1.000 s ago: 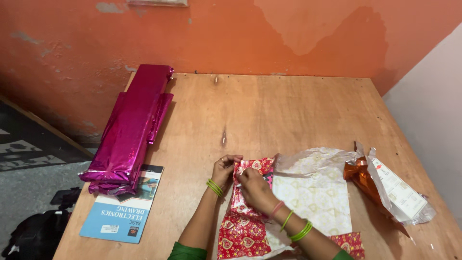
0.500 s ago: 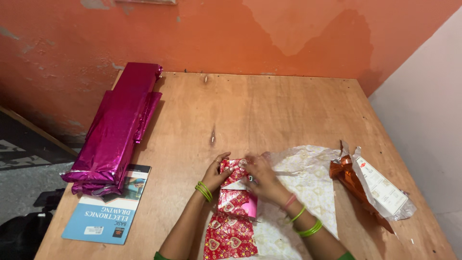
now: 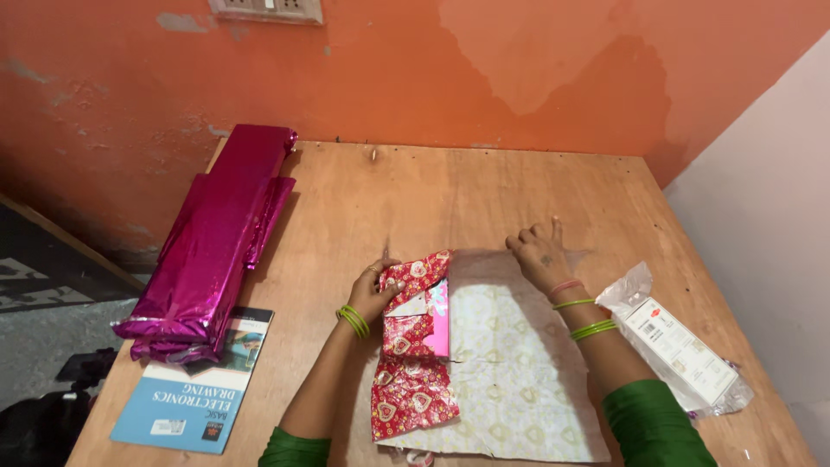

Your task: The person wraps a rectangular box with red patterned wrapping paper on a wooden table. They fold the paper around the box, smooth the edges, and secure the seams with clear adhesive tape. The person folds and tapes both ends of the package to complete the wrapping.

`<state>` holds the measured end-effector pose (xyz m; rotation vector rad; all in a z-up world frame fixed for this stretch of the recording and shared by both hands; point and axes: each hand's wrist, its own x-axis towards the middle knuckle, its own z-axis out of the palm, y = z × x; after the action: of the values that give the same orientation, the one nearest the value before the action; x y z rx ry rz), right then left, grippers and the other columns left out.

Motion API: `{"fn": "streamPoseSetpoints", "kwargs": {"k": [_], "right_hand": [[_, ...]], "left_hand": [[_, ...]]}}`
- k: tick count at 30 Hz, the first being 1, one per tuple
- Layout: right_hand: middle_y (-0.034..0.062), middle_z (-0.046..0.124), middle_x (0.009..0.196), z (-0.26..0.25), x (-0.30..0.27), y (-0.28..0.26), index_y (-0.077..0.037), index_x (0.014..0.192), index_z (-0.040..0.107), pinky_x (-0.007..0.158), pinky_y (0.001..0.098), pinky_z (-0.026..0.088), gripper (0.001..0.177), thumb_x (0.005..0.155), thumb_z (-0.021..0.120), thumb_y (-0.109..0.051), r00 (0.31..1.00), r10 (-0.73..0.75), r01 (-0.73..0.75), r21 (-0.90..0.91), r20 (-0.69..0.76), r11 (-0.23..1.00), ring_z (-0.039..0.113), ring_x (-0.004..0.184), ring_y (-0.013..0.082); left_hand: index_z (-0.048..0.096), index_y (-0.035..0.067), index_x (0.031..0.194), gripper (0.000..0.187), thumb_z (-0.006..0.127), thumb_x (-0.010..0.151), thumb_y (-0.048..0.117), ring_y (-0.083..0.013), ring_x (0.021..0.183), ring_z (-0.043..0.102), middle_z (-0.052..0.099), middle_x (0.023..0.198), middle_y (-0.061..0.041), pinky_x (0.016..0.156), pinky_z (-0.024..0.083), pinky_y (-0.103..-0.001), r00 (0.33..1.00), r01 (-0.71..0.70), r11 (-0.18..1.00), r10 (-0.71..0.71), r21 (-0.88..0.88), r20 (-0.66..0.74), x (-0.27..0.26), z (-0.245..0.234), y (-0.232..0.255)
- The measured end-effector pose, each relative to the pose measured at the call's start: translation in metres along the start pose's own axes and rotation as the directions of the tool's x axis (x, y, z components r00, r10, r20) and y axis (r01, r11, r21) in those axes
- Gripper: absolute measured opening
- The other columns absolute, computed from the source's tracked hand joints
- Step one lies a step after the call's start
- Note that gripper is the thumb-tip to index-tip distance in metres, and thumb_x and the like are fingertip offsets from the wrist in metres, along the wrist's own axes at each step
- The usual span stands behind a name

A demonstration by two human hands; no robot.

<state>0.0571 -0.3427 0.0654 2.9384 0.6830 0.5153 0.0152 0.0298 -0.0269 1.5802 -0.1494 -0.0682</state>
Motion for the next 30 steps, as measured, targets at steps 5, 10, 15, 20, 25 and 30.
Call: {"fn": "streamPoseSetpoints", "kwargs": {"k": [5, 10, 15, 20, 25, 30], "right_hand": [[0.0042, 0.060, 0.093, 0.023, -0.017, 0.002, -0.016, 0.101, 0.063, 0.111, 0.0695, 0.029, 0.019, 0.084, 0.061, -0.008, 0.978, -0.146, 0.131, -0.104, -0.152, 0.986, 0.061, 0.099, 0.0261], [0.0030, 0.059, 0.092, 0.026, -0.033, -0.001, -0.016, 0.098, 0.062, 0.114, 0.0620, 0.034, 0.013, 0.085, 0.062, -0.011, 0.983, -0.130, 0.118, -0.092, -0.129, 0.989, 0.061, 0.097, 0.0224], [0.0055, 0.060, 0.092, 0.008, -0.054, -0.014, -0.014, 0.094, 0.062, 0.105, 0.0575, 0.038, 0.023, 0.073, 0.069, -0.020, 0.980, -0.088, 0.100, 0.059, -0.177, 0.993, 0.061, 0.095, 0.0256], [0.0071, 0.062, 0.100, 0.005, -0.062, -0.018, -0.012, 0.100, 0.065, 0.097, 0.0492, 0.040, 0.019, 0.082, 0.064, -0.007, 0.951, 0.184, -0.151, 0.145, -0.250, 0.978, 0.059, 0.102, 0.0281], [0.0076, 0.063, 0.101, -0.006, -0.066, 0.000, -0.012, 0.096, 0.066, 0.098, 0.0482, 0.039, 0.014, 0.083, 0.066, -0.009, 0.936, 0.231, -0.211, 0.101, -0.264, 0.972, 0.058, 0.106, 0.0292], [0.0078, 0.064, 0.100, -0.013, -0.087, -0.005, -0.012, 0.091, 0.067, 0.103, 0.0492, 0.039, 0.010, 0.081, 0.067, -0.009, 0.932, 0.240, -0.207, 0.145, -0.270, 0.967, 0.058, 0.108, 0.0296]], "left_hand": [[0.070, 0.012, 0.124, 0.047, 0.081, 0.078, 0.013, -0.0419, 0.135, 0.044, 0.051, 0.141, -0.025, 0.108, 0.037, -0.048, 0.935, -0.265, 0.734, 0.353, 0.625, -0.018, 0.000, 0.001, 0.020], [0.074, 0.020, 0.124, 0.043, 0.071, 0.083, 0.009, -0.0336, 0.132, 0.052, 0.064, 0.132, -0.007, 0.111, 0.040, -0.048, 0.840, -0.514, 0.374, 0.404, 0.772, 0.363, -0.004, -0.001, 0.040], [0.078, 0.020, 0.112, 0.029, 0.074, 0.083, 0.022, -0.0334, 0.122, 0.055, 0.067, 0.124, -0.007, 0.100, 0.048, -0.046, 0.827, -0.544, 0.350, 0.378, 0.762, 0.417, -0.007, -0.007, 0.040], [0.072, 0.016, 0.124, 0.031, 0.068, 0.094, 0.023, -0.0290, 0.120, 0.062, 0.068, 0.125, -0.006, 0.105, 0.050, -0.043, 0.751, -0.625, 0.278, 0.470, 0.729, 0.464, -0.010, -0.003, 0.027], [0.065, 0.014, 0.127, 0.039, 0.068, 0.091, 0.030, -0.0326, 0.127, 0.058, 0.063, 0.135, -0.010, 0.106, 0.047, -0.045, 0.889, -0.455, 0.427, 0.266, 0.781, 0.373, -0.016, 0.004, 0.038], [0.063, 0.011, 0.131, 0.065, 0.079, 0.076, 0.043, -0.0455, 0.126, 0.046, 0.050, 0.148, -0.019, 0.104, 0.039, -0.052, 0.893, -0.446, 0.440, 0.156, 0.780, 0.422, -0.036, 0.009, 0.057]]}}
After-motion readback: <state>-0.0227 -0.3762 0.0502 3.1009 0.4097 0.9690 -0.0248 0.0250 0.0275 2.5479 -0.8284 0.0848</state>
